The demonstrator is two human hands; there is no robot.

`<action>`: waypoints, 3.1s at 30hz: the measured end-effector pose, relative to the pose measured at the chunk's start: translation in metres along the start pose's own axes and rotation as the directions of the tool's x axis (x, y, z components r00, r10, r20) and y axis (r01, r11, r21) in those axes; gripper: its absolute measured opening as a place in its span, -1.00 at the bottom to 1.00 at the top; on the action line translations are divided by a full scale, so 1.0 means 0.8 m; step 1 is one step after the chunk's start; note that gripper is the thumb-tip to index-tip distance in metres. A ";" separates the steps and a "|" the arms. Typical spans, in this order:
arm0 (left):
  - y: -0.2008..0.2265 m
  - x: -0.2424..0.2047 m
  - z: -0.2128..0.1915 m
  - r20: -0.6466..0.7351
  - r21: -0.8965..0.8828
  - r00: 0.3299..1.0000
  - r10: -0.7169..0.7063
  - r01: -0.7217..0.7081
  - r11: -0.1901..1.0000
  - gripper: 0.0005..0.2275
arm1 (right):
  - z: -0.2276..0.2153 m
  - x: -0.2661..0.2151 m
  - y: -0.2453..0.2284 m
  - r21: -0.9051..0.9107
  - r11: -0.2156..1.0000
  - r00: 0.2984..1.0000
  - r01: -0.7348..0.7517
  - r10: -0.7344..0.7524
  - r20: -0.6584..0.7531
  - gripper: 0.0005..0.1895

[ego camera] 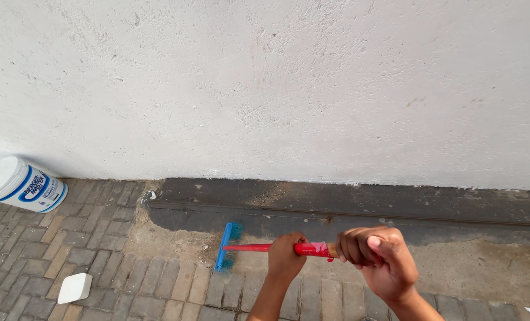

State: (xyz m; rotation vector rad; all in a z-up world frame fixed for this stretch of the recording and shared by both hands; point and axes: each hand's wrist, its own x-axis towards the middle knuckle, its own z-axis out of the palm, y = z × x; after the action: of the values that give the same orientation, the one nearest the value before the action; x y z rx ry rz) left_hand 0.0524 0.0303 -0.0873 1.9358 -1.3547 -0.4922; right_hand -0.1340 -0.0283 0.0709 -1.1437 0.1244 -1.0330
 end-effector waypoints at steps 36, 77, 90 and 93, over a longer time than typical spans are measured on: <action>0.085 0.020 -0.014 0.112 -0.084 0.988 0.108 -0.099 0.992 -0.91 | -0.023 0.032 -0.082 0.011 0.996 0.996 0.087 -0.087 -0.017 -0.58; 0.076 0.004 -0.030 0.105 0.032 0.988 0.114 -0.118 0.992 -0.85 | -0.021 0.026 -0.086 0.110 0.993 0.993 0.036 -0.047 0.105 -0.57; -0.063 -0.016 -0.031 0.130 0.191 0.985 -0.110 0.084 0.978 -0.86 | 0.000 -0.019 0.031 0.007 0.996 0.986 -0.084 0.082 0.146 -0.55; 0.024 -0.013 -0.047 0.078 0.100 0.996 0.037 -0.045 0.994 -0.89 | -0.001 -0.014 -0.034 0.086 0.996 0.994 -0.017 0.008 0.104 -0.55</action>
State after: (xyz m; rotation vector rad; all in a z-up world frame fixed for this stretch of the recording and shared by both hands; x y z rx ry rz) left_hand 0.0611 0.0492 -0.0488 1.9841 -1.4916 -0.4901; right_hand -0.1575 -0.0218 0.0876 -1.1134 0.0037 -0.9564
